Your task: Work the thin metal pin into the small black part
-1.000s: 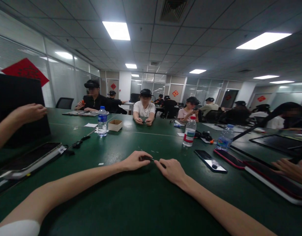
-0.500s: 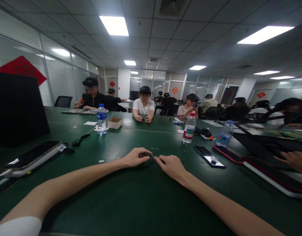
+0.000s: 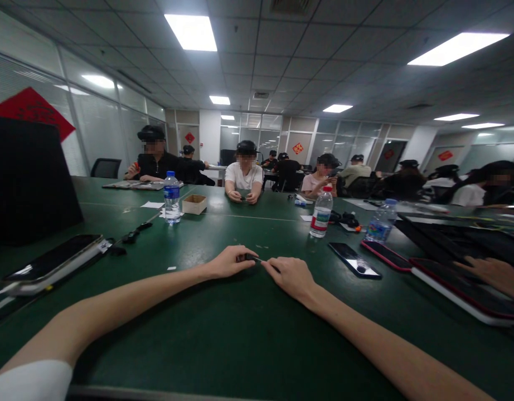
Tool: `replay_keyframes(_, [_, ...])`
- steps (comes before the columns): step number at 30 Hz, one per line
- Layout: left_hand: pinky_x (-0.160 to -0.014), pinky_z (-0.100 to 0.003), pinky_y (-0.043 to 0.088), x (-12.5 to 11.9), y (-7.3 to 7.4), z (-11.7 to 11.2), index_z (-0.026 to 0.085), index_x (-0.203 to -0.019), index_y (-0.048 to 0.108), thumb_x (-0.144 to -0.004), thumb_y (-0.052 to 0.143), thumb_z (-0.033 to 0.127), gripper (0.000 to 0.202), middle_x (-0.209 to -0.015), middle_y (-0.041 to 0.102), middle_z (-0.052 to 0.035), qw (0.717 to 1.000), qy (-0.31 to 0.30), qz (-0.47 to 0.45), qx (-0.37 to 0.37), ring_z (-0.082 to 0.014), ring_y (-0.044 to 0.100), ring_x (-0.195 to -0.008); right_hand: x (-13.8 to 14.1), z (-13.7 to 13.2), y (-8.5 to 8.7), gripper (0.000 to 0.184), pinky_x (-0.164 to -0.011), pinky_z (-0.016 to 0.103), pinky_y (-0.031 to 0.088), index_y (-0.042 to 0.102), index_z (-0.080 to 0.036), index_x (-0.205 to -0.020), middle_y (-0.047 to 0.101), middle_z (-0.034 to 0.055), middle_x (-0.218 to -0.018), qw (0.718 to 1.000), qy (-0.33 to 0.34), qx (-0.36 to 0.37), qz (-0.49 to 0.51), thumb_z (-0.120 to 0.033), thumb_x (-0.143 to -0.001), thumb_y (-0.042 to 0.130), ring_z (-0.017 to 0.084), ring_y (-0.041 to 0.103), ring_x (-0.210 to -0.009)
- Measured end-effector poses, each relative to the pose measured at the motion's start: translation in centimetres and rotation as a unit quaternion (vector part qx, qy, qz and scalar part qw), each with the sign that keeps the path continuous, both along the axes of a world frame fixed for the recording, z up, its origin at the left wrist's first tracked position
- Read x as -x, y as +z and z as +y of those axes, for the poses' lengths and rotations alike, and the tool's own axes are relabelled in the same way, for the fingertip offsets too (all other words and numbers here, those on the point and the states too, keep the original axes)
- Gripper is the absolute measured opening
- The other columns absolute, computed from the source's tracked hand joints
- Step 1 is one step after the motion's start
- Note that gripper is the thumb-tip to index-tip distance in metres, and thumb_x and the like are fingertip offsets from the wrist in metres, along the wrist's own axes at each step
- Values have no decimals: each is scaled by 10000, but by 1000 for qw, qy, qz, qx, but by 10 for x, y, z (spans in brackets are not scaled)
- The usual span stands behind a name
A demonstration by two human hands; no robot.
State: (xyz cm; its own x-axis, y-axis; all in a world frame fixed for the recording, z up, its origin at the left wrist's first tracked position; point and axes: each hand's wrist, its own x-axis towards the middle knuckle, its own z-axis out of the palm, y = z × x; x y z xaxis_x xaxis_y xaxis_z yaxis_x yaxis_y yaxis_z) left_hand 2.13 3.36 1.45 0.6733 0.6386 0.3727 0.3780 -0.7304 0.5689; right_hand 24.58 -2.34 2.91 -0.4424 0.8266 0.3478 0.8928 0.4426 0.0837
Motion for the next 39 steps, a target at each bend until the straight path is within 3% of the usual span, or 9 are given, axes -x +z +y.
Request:
replay_keyframes(18, [-718,-240,438,2,-6,8,189,-1122,634,-911,532,376,299,-1004,656,-47,1000,-9,12,-2,-149,585,-833,5,-5,3,551,-559,229,371,662,-188,-896,677,56,-793,997,-12,4,-76,-473,-1005,204,137,598,-626])
replay_keyframes(32, [-704,-233,435,2,-12,12,189,-1143,623,-914,534,365,303,-993,658,-54,999,-26,24,-35,-137,579,-786,8,-5,-3,536,-589,224,407,656,-191,-858,676,41,-751,998,-16,49,-33,-477,-1002,226,134,608,-621])
replay_keyframes(39, [-726,-231,449,0,-17,13,179,-1125,633,-914,537,354,290,-980,658,-66,997,-20,10,-74,-140,590,-799,10,-4,-8,550,-633,261,437,660,-205,-884,688,57,-782,997,-55,46,-41,-515,-991,218,184,650,-702])
